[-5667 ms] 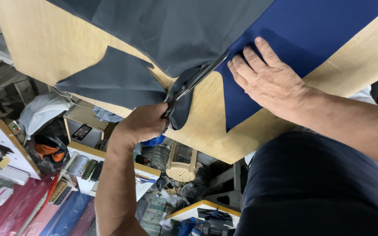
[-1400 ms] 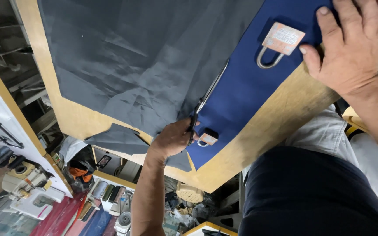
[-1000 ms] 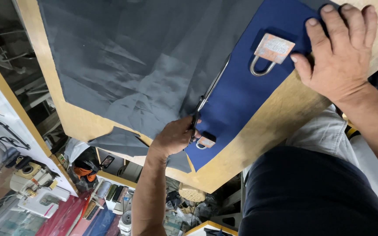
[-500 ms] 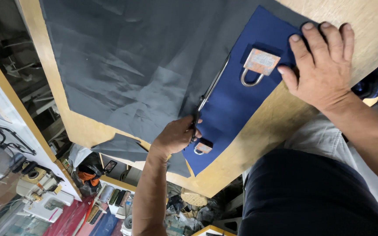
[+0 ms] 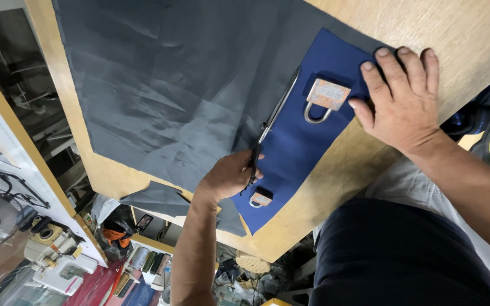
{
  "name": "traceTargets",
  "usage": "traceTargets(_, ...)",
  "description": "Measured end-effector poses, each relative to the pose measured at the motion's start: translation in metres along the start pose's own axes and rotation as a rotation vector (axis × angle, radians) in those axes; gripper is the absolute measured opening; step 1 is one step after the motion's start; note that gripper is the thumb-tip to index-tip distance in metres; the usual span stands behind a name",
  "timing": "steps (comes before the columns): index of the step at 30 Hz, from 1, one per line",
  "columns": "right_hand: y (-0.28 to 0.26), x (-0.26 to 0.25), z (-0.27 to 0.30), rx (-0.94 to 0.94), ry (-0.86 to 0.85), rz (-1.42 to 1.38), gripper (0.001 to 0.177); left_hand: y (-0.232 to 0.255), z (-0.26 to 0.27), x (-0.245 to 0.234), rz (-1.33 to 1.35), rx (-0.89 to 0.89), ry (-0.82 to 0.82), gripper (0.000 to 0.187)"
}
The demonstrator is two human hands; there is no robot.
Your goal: The person lays a piece of dark fabric over a blue material on a wooden table and uses a pair of large shears to cut the fabric along a specific shape. The person adjusts the fabric and continues cutting around the edges of the material.
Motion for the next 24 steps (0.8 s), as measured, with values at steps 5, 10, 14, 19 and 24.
traceTargets(5,-0.001,-0.004,-0.003,-0.001,0.004,0.037,0.062,0.025,0.003,-0.007,-0.025,0.056,0.014,0.053)
traceTargets(10,0.001,-0.002,-0.002,0.002,0.009,0.018,0.061,0.027,0.007,-0.007,0.06,-0.003,-0.003,0.052)
traceTargets(14,0.0,-0.005,-0.005,0.001,-0.004,-0.001,0.059,0.029,-0.001,-0.008,0.006,0.064,0.009,0.055)
traceTargets(19,0.0,-0.01,-0.007,0.005,0.015,0.017,0.058,0.052,0.01,-0.012,-0.016,0.07,-0.005,0.054)
traceTargets(24,0.0,-0.005,-0.006,0.009,0.016,0.046,0.057,0.046,0.007,-0.012,0.08,0.034,-0.007,0.054)
Point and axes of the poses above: each hand's wrist, its own z-axis away from the middle knuckle, its own x-axis out of the palm, y = z × x, the point moved 8 cm from there along -z, towards the middle knuckle, and after that the axes turned 5 degrees about -y, right-handed, at the moved point
